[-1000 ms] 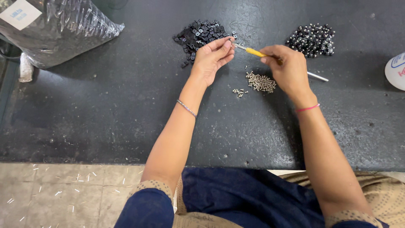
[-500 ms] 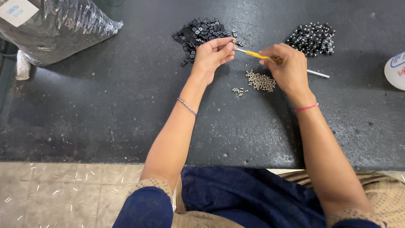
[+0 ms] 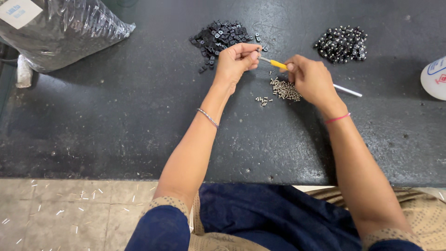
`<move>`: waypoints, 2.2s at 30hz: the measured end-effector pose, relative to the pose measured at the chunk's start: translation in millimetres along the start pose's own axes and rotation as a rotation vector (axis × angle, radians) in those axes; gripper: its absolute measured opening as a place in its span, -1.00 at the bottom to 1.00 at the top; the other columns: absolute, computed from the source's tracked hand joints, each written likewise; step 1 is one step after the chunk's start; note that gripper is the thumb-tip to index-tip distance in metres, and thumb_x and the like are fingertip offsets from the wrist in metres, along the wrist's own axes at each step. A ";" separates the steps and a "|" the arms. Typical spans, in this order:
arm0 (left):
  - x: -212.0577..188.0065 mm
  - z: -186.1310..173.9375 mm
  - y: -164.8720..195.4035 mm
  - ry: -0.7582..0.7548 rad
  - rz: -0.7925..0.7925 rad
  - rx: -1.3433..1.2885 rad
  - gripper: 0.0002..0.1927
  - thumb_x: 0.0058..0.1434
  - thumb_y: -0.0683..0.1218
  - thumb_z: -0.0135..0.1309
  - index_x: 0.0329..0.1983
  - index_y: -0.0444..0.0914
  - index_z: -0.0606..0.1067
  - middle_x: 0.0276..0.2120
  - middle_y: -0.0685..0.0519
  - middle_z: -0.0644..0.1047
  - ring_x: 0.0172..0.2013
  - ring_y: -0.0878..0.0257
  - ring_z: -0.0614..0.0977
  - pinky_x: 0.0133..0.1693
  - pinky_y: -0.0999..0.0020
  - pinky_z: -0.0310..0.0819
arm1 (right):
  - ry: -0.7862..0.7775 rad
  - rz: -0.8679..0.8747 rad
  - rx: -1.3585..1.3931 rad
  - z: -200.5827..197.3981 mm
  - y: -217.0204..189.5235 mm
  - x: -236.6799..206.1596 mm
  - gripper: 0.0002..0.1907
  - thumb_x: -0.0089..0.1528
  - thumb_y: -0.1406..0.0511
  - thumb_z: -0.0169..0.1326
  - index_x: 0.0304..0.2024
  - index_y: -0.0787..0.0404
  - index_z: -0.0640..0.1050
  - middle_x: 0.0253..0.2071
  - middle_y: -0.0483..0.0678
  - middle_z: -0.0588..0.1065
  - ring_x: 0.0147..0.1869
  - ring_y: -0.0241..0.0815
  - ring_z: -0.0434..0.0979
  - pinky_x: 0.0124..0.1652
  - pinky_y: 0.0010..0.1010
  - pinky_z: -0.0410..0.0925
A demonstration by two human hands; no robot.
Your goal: The person sits at a workbench assembling small black plastic buckle components. They pick up a buckle part, insert small metal screws or pins into it by hand, occasionally use a yellow-handled screwdriver-like tool to tighten or seat a screw, and set finished pieces aside while drawing new parts from piles on the bench.
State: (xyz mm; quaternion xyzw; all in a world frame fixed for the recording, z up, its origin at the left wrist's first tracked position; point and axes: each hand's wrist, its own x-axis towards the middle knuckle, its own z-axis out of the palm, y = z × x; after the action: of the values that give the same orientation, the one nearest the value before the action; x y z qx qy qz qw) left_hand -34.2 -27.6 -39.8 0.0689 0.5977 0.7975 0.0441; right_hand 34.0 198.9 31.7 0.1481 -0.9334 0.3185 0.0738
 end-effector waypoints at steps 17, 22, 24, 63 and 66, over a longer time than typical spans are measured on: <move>-26.6 44.4 16.1 -0.179 -0.063 0.049 -0.71 0.28 -0.12 0.18 -0.01 -0.29 0.43 -0.31 -0.07 0.67 -0.35 0.30 0.70 -0.30 0.44 0.65 | 0.052 0.008 0.661 7.4 5.6 2.6 -0.88 0.35 0.37 0.21 -0.07 0.25 0.65 -0.20 -0.17 0.62 -0.17 -0.48 0.56 -0.17 -0.59 0.44; -27.6 36.0 36.9 0.111 0.178 0.581 -0.77 0.24 -0.08 0.24 -0.09 -0.24 0.53 -0.39 -0.01 0.70 -0.41 0.29 0.71 -0.35 0.42 0.58 | 0.167 0.047 0.448 1.6 24.6 4.6 -0.93 0.34 0.44 0.23 -0.12 0.30 0.66 -0.33 -0.16 0.58 -0.29 -0.48 0.48 -0.28 -0.60 0.37; -28.2 22.2 46.5 0.219 0.386 0.758 -0.87 0.26 -0.17 0.23 -0.14 -0.23 0.57 -0.32 0.02 0.67 -0.32 0.21 0.72 -0.24 0.36 0.58 | 0.316 -0.039 0.338 -9.6 41.7 4.2 -0.95 0.37 0.48 0.22 -0.11 0.34 0.66 -0.29 -0.13 0.60 -0.23 -0.46 0.51 -0.22 -0.60 0.39; -34.0 -4.6 56.2 0.257 0.468 1.184 -0.81 -0.07 -0.25 0.33 -0.37 -0.16 0.67 -0.29 0.06 0.55 -0.15 0.07 0.54 -0.16 0.17 0.50 | 0.134 -0.303 -0.002 10.9 -6.5 -1.4 -0.78 0.31 0.46 0.16 -0.03 0.15 0.67 -0.05 -0.01 0.55 0.01 0.01 0.56 0.01 -0.23 0.42; -33.1 -2.5 56.1 0.247 0.483 1.212 -0.84 -0.06 -0.24 0.33 -0.40 -0.15 0.66 -0.30 0.06 0.54 -0.15 0.07 0.54 -0.15 0.17 0.51 | 0.106 -0.396 -0.054 13.7 -12.6 -0.7 -0.79 0.28 0.45 0.19 -0.05 0.14 0.68 -0.08 -0.02 0.57 0.01 0.03 0.56 -0.01 -0.21 0.42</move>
State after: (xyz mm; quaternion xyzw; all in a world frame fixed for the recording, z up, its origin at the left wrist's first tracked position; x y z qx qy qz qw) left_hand -1.2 -50.9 11.4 0.1218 0.9088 0.3098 -0.2515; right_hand 38.1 181.1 28.0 0.3096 -0.8890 0.2799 0.1882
